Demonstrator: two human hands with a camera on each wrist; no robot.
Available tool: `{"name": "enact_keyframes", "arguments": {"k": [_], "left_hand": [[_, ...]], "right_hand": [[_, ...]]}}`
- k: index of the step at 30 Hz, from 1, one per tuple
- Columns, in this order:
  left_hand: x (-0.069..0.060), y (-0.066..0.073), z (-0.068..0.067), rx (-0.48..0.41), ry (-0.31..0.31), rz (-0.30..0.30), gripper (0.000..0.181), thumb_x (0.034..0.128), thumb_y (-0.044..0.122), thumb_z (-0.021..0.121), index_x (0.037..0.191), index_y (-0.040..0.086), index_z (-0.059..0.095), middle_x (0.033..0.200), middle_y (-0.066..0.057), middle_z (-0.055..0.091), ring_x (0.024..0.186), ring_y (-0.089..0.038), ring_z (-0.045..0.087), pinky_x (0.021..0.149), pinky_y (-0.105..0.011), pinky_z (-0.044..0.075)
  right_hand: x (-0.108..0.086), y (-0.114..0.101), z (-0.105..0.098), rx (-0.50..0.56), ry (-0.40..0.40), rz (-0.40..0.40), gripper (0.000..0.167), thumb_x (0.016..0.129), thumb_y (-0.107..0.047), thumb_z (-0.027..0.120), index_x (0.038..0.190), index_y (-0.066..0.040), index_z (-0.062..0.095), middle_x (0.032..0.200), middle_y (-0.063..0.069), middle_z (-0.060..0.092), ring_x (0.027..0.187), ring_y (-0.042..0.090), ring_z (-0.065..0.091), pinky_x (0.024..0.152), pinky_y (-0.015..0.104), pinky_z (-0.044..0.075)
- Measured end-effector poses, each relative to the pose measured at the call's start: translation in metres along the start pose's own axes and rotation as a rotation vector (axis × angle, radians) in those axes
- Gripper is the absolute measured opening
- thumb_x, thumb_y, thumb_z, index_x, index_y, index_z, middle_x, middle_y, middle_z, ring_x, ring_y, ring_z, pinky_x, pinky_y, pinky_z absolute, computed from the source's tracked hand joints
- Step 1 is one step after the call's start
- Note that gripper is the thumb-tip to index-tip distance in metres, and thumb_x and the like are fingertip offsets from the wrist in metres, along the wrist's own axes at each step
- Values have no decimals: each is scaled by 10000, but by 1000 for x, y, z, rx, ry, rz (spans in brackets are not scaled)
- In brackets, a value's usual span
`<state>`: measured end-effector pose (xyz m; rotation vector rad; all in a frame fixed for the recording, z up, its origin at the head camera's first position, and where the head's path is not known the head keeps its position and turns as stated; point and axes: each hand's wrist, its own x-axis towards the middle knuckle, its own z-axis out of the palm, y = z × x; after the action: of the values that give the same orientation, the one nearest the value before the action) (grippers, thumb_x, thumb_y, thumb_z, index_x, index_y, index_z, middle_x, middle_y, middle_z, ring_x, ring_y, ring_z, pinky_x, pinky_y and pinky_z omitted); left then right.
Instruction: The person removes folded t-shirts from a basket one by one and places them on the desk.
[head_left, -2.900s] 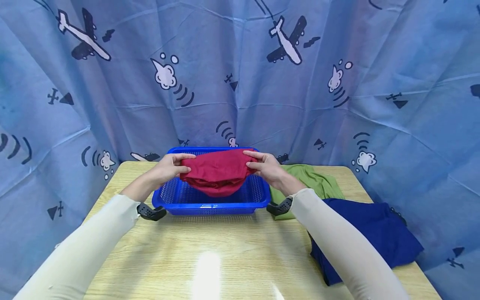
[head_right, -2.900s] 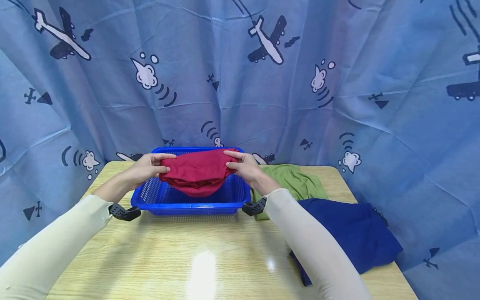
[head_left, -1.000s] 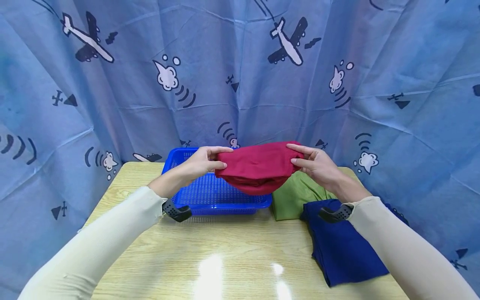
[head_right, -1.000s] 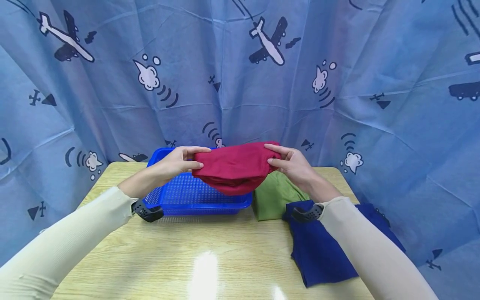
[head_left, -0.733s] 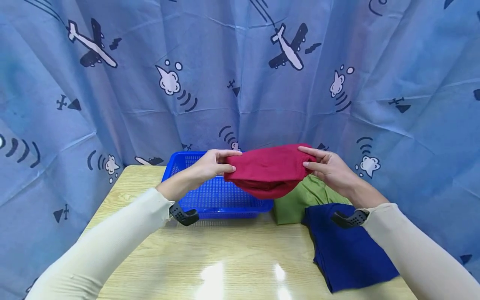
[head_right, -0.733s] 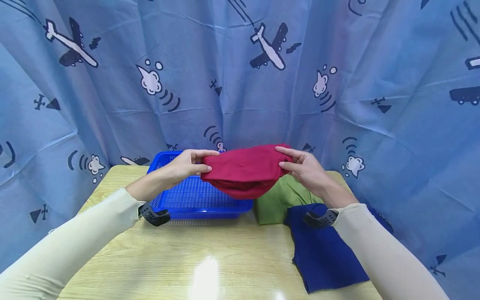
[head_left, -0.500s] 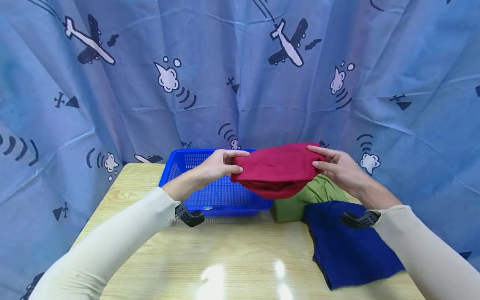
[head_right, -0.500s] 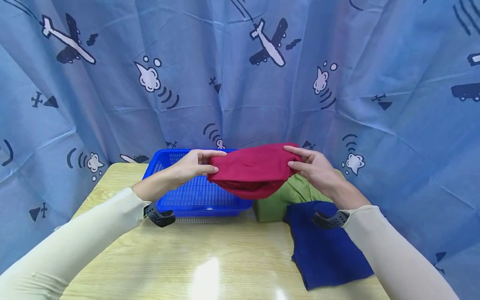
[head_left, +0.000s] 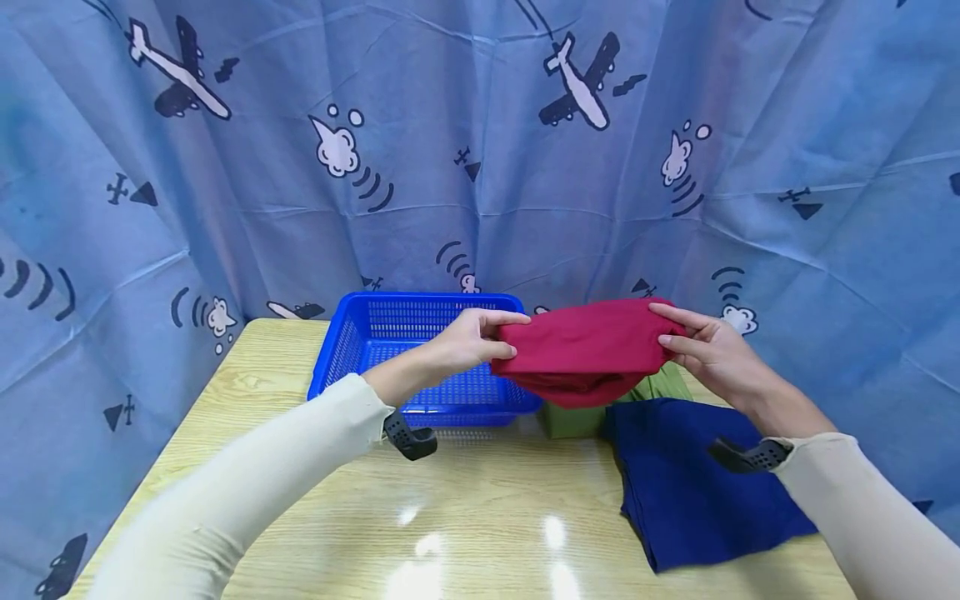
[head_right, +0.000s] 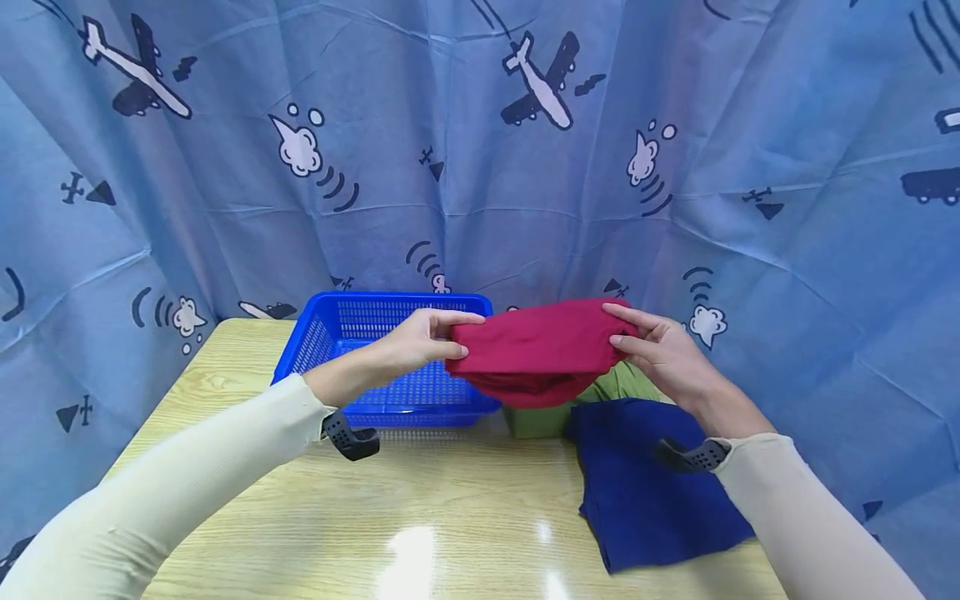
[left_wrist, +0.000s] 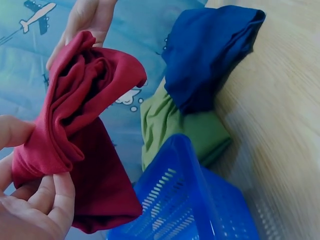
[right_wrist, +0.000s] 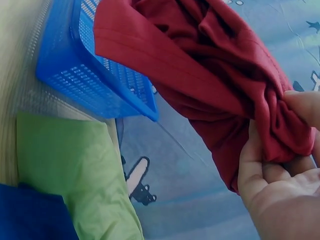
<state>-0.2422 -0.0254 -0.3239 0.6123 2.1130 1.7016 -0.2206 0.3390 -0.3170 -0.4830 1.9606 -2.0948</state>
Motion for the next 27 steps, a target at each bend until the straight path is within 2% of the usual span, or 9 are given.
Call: {"name": "enact_keyframes", "arguments": {"k": [5,10,19,23,27], "left_hand": [[6,3,9,-10,18,16,511,918,-19,634,1416,87,592,1295,-185,673,962,-112,644,789,-182,534],[11,4,18,-43,7,35,519,918,-51,616,1422,68,583,1372,-190,634,982,-111,634,774,-176,537],[21,8,35,-100,-4,25,509,932,-33,625,1421,103,589,1280,-199,662,952,-115,640,776,-204,560],[25,9,43,-113,-5,27,509,926,-35,634,1414,106,599,1267,-180,659,936,-107,636,765,-204,567],[29,8,50,-132,5,0,500,927,-28,648,1400,128,618,1252,-151,651,930,-117,639,763,-235,590]], "right_hand": [[-6,-1,-10,39,-9,-18,505,1010,76,493,1454,-153,565,1333,-106,637,1146,50,650,913,196,567],[-13,0,-19,57,-11,-20,507,1011,95,469,1436,-157,585,1328,-92,652,1135,75,664,902,218,578],[-27,1,-38,-13,30,-12,517,1024,70,461,1480,-163,535,1382,-103,537,1133,51,632,878,216,586],[-30,1,-45,11,29,-14,515,1025,77,451,1484,-144,528,1396,-89,514,1130,66,637,879,223,588],[-33,4,-51,29,20,-26,512,1025,91,434,1466,-143,548,1387,-91,539,1122,76,647,879,222,588]]}}
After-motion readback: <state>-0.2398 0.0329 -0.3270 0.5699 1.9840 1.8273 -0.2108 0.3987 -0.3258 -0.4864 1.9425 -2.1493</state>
